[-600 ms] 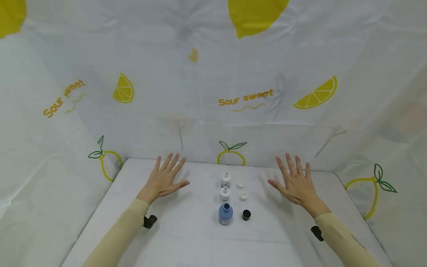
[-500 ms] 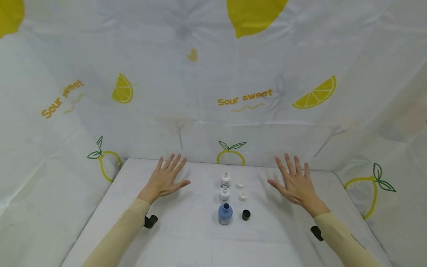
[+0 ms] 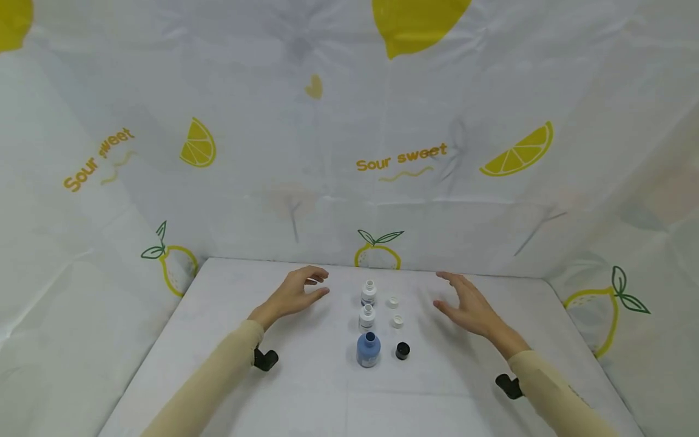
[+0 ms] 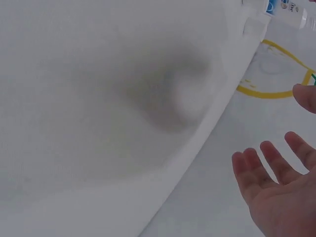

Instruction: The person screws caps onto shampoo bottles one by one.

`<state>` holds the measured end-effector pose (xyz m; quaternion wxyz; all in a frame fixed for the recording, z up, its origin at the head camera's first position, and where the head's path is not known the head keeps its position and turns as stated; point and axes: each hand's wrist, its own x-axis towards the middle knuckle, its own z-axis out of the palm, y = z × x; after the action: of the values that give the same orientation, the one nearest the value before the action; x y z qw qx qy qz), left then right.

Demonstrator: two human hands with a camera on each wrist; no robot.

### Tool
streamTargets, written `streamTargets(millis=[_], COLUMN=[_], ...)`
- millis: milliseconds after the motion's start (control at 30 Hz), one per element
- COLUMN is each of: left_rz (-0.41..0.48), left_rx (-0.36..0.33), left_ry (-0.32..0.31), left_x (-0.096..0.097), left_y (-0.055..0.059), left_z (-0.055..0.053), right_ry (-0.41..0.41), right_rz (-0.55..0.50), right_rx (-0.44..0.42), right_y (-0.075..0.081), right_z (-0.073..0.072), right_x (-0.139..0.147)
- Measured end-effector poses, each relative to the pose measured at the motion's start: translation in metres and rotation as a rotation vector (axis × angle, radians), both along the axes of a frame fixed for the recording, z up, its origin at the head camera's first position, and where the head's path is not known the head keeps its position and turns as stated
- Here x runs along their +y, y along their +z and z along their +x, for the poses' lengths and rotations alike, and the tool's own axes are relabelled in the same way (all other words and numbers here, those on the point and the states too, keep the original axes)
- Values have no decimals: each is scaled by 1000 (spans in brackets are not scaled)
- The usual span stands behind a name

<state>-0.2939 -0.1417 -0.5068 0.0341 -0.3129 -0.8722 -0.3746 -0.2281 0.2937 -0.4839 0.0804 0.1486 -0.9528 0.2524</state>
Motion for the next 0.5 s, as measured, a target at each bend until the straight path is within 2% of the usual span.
streamTargets(millis=[67, 133, 267, 500], left_rz=[82, 118, 135, 135], left_rx=[-68, -107, -162, -246], left_ry=[-3, 3, -14, -54], left_x=[10, 20, 38, 62], left_y=[-2, -6, -12, -18], left_z=[-3, -5, -8, -12], right_ry=[6, 11, 14, 25], right_rz=[-68, -134, -251, -308], right_rx=[-10, -37, -108, -214], right_y=[-2, -4, -7, -12], right_z=[-1, -3, -8, -14], right_x=[-2, -4, -6, -13])
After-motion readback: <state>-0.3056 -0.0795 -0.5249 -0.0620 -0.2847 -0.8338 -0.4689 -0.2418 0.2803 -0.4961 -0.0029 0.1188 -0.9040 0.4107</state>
